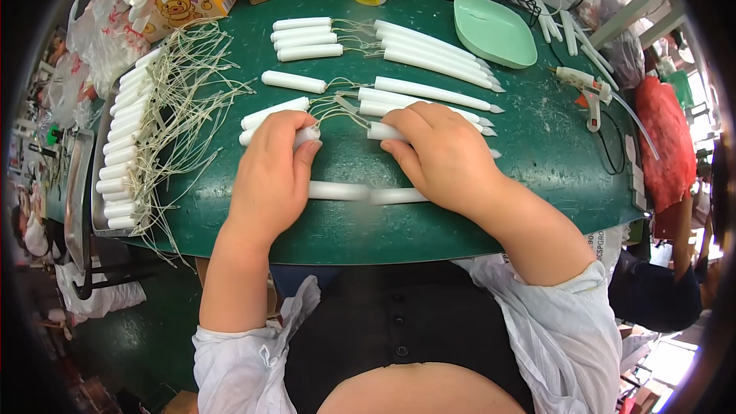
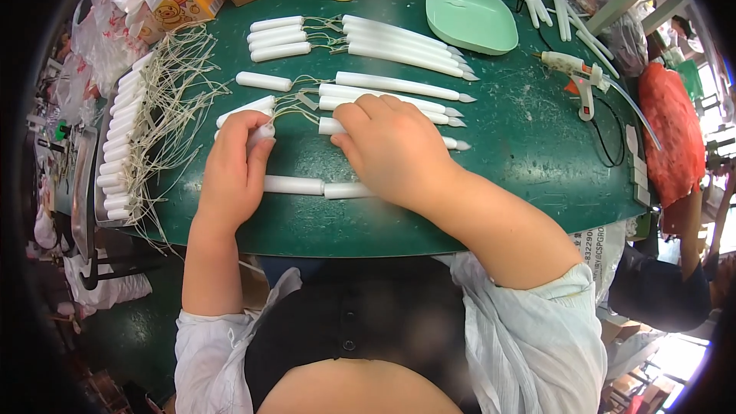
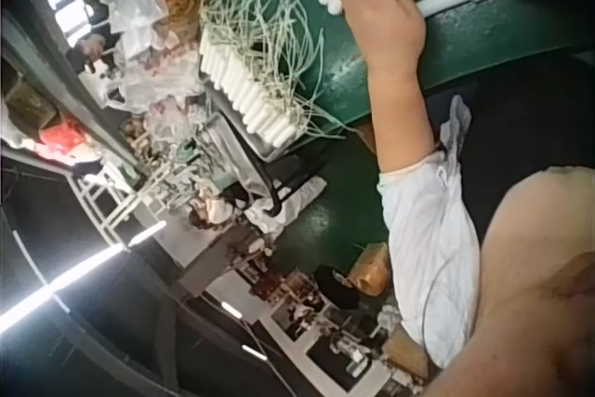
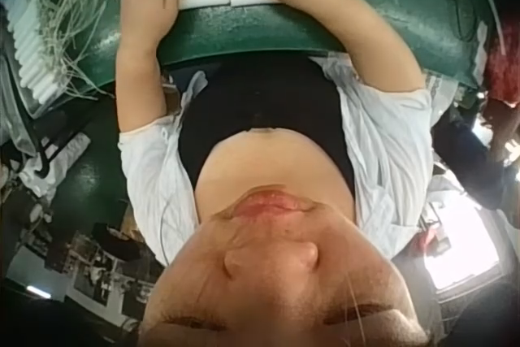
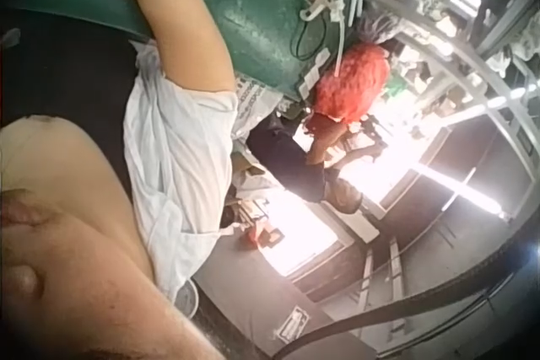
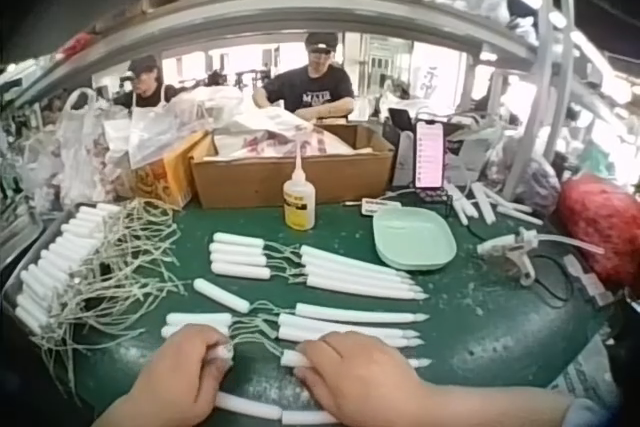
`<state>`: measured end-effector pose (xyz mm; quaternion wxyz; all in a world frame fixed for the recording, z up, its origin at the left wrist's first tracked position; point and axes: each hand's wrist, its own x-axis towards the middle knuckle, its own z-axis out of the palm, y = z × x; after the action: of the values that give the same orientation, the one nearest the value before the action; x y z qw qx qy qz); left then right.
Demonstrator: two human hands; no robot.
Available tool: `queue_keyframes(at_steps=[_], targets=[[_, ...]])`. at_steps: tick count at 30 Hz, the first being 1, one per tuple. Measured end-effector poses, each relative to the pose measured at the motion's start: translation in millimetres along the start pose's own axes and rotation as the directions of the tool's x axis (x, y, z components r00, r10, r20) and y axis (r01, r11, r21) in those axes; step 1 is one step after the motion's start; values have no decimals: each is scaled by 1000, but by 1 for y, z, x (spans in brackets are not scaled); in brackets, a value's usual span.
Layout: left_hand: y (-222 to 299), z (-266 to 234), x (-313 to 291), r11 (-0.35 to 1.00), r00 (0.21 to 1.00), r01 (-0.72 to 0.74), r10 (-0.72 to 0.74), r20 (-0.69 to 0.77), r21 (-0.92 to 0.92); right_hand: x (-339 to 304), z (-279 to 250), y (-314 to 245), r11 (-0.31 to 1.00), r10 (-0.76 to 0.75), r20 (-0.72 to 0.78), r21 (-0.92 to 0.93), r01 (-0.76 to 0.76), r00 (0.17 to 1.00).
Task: Assembling small components by inserting wires into plastic tubes and applying glue using a hot glue gun.
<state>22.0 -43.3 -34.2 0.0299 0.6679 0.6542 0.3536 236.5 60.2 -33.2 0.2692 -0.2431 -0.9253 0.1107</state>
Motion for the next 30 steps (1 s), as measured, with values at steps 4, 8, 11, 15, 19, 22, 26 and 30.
queue_keyframes(at_steps=[4, 8, 11, 15, 19, 22, 26, 30], targets=[[15, 1, -4, 983, 998, 31, -41, -48, -180, -3, -11, -12, 996, 2, -78, 88, 4, 997], [16, 5, 3, 967, 977, -88, 36, -210, -241, -6, -16, -20, 992, -35, -73, 118, 43, 997], [8, 2, 1, 951, 983, -138, 97, -157, -276, -6, -18, -20, 992, -55, -53, 111, 61, 997], [9, 0, -2, 896, 997, -73, 70, -22, -439, -4, -20, -23, 989, -80, -48, 119, 85, 996], [19, -2, -4, 743, 972, 234, -191, 136, -627, -8, -20, -25, 981, -38, 14, 189, 35, 999], [16, -2, -4, 877, 998, 67, -57, 37, -476, -7, -19, -29, 947, 64, 27, 315, -69, 998], [18, -4, 2, 895, 959, -280, 280, -49, -347, -8, -23, -25, 912, 133, 143, 369, -178, 981], [15, -1, 0, 902, 960, -277, 276, -50, -332, -7, -21, -20, 928, 111, 157, 337, -159, 981]])
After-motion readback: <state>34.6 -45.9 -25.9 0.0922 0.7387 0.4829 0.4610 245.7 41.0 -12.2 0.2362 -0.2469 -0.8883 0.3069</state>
